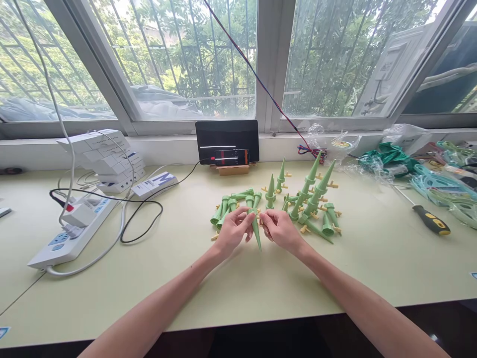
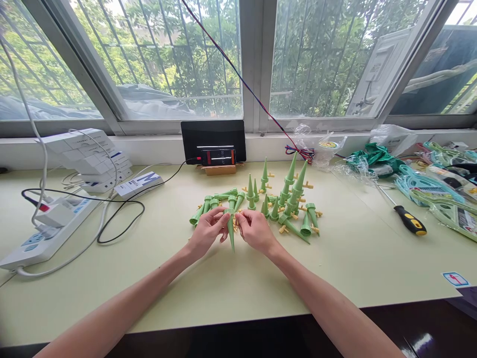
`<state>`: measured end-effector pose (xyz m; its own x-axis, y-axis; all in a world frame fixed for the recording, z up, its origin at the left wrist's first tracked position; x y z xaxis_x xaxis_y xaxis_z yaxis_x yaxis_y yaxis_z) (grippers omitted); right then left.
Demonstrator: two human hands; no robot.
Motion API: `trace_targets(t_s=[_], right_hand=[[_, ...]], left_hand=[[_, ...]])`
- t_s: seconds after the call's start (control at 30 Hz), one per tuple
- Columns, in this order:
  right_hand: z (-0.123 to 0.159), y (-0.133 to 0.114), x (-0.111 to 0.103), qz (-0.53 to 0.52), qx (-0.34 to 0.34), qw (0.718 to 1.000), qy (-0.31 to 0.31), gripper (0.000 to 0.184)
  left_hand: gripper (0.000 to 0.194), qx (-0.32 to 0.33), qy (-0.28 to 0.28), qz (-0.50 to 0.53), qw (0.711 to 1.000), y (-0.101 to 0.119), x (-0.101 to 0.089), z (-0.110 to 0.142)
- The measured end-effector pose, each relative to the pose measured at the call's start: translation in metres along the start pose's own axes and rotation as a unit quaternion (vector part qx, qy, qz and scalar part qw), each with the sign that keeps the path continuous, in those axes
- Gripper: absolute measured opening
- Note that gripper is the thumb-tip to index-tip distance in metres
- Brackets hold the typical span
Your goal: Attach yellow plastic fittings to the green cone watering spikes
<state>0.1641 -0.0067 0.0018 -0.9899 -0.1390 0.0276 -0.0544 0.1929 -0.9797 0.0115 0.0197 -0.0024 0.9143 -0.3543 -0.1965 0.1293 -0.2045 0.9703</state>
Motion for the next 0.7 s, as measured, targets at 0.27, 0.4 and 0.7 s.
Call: trace_targets(t_s=[0.27,0.4,0.7], right_hand=[[-0.001,0.002,0.000,-0.033,0.009,0.999,-0.002,0.045],[-0.001,0.001,0.000,-0.037,0.007,0.999,-0.002,0.046],[-0.001,-0.008,-0.012,0.117,-0.073,0.989,0.060,0.039]], left_hand=[[0.030,0.035,0.007,-0.023,0.999,-0.001,-0.001,0.001],[0.029,0.027,0.004,-0.018,0.999,0.002,-0.002,0.000],[0.031,0.019,0.070,0.076,0.994,0.022,-0.029,-0.013]])
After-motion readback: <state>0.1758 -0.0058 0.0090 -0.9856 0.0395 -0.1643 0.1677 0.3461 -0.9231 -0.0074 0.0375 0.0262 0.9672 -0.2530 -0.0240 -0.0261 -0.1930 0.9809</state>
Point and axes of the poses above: each hand's wrist, its own z-axis away from the middle knuckle, its own x-axis out of the palm, y = z × x, the point moved 2 cm from there along -z, towards the middle knuckle, and after that the axes turned 14 degrees about -z, right-handed, at the moved point
